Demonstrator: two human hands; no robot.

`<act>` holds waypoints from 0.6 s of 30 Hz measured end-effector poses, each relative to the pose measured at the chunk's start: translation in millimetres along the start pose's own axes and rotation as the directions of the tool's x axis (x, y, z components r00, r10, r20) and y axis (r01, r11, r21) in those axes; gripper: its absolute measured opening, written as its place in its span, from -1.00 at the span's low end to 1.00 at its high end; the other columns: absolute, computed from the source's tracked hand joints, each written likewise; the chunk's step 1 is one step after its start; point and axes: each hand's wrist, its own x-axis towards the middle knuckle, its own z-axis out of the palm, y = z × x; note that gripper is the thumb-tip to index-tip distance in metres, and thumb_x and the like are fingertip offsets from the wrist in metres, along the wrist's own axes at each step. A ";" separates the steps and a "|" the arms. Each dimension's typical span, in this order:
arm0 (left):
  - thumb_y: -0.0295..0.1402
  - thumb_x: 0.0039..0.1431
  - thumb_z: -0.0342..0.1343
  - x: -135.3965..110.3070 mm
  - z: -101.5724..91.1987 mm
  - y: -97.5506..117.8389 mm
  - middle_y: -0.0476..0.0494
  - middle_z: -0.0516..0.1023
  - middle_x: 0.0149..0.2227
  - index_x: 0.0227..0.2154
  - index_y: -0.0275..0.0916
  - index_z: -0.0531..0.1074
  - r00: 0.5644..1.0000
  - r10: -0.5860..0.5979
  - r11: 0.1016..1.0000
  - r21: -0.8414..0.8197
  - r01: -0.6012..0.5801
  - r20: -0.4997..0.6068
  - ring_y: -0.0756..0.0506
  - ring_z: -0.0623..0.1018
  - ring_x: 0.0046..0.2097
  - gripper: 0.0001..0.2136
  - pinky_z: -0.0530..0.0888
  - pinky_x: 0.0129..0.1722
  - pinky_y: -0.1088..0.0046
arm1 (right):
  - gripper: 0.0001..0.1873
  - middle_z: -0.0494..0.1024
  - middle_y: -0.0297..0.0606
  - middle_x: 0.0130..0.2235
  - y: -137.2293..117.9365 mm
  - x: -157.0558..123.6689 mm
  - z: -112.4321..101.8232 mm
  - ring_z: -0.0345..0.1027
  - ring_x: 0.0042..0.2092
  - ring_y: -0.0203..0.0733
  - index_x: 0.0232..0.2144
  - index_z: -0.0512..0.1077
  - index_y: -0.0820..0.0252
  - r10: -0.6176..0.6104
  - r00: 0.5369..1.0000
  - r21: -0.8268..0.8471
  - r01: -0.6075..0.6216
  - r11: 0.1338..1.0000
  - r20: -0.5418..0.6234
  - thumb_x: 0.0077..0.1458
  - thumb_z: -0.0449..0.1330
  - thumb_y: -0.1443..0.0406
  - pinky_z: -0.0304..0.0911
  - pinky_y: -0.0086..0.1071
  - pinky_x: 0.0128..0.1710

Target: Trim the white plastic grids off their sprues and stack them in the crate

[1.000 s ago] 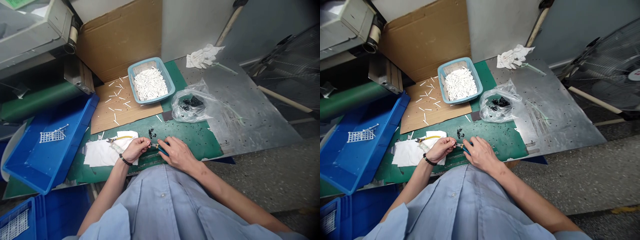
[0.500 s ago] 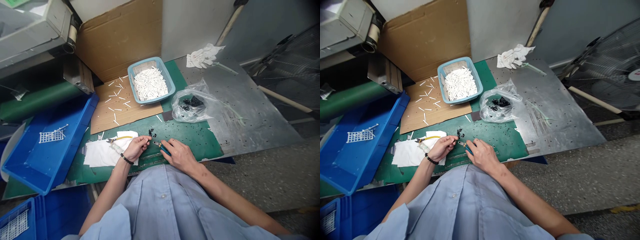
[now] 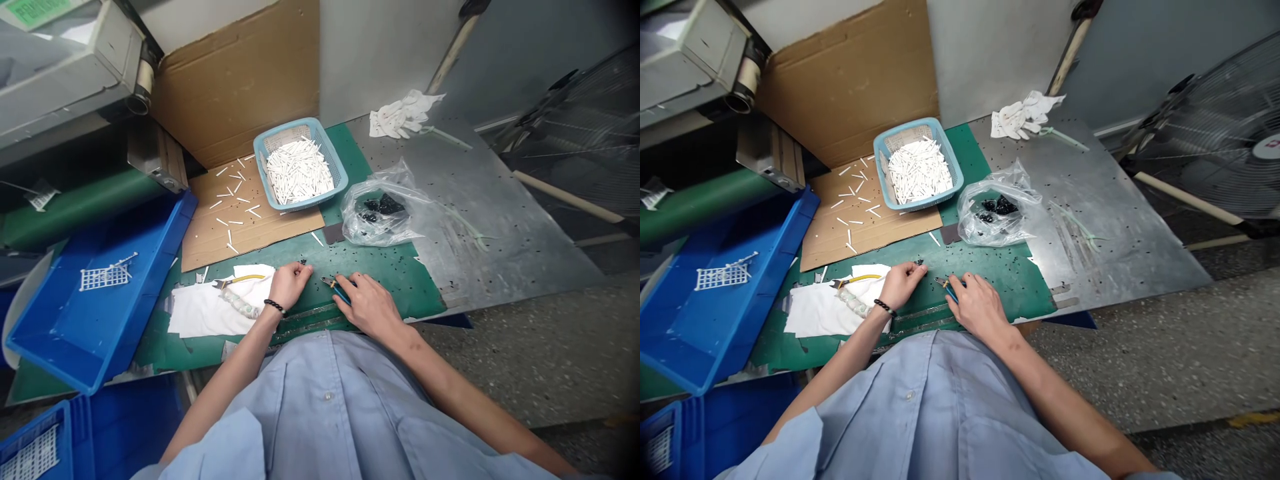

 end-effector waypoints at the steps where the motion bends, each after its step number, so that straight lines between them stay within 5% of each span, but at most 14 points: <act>1: -0.08 0.06 0.13 0.8 2.5 1.5 -0.07 0.39 -0.57 -0.55 -0.25 0.44 0.999 0.035 0.990 0.138 -0.030 -0.032 -0.06 0.36 -0.45 -0.69 0.13 -0.46 0.48 | -0.64 0.39 -0.15 -0.21 0.2 -0.4 0.1 0.24 -0.21 -0.10 0.02 0.33 0.19 0.002 1.000 0.003 -0.002 1.000 -0.007 0.23 0.05 0.18 0.11 -0.33 -0.24; 5: -0.17 0.08 0.14 3.1 8.6 6.6 -0.21 0.51 -0.43 -0.53 -0.21 0.44 0.995 0.086 0.910 0.410 -0.062 -0.040 -0.18 0.46 -0.32 -0.78 0.16 -0.38 0.41 | -0.65 0.39 -0.15 -0.23 0.3 -2.0 0.5 0.24 -0.22 -0.10 0.01 0.34 0.19 0.011 1.000 0.016 -0.010 1.000 -0.017 0.22 0.07 0.18 0.11 -0.33 -0.24; 11: -0.23 0.11 0.07 3.5 5.4 10.6 -0.17 0.49 -0.49 -0.51 -0.21 0.47 0.996 0.073 0.898 0.438 -0.047 -0.043 -0.15 0.44 -0.39 -0.80 0.16 -0.40 0.42 | -0.65 0.38 -0.16 -0.22 -1.3 -1.4 -3.1 0.22 -0.23 -0.11 0.01 0.34 0.21 0.019 0.999 0.037 -0.017 0.999 -0.035 0.24 0.05 0.19 0.11 -0.33 -0.24; 15: -0.20 0.05 0.11 -2.0 -1.2 11.1 -0.06 0.42 -0.56 -0.52 -0.27 0.48 0.998 -0.052 0.997 0.050 0.051 0.018 -0.03 0.35 -0.48 -0.77 0.17 -0.46 0.48 | -0.63 0.37 -0.15 -0.22 -3.1 0.9 -4.4 0.21 -0.23 -0.12 0.04 0.32 0.22 -0.004 0.996 0.075 0.010 0.997 -0.086 0.24 0.03 0.19 0.11 -0.33 -0.22; 18: -0.12 -0.04 0.19 -7.6 -5.2 10.4 0.05 0.26 -0.64 -0.53 -0.30 0.44 0.977 -0.138 0.937 -0.299 0.182 0.165 0.07 0.19 -0.58 -0.71 0.08 -0.57 0.53 | -0.60 0.37 -0.13 -0.20 -4.5 3.0 -4.1 0.21 -0.20 -0.11 0.07 0.31 0.23 -0.039 0.992 0.105 0.051 0.993 -0.118 0.25 0.03 0.18 0.12 -0.31 -0.18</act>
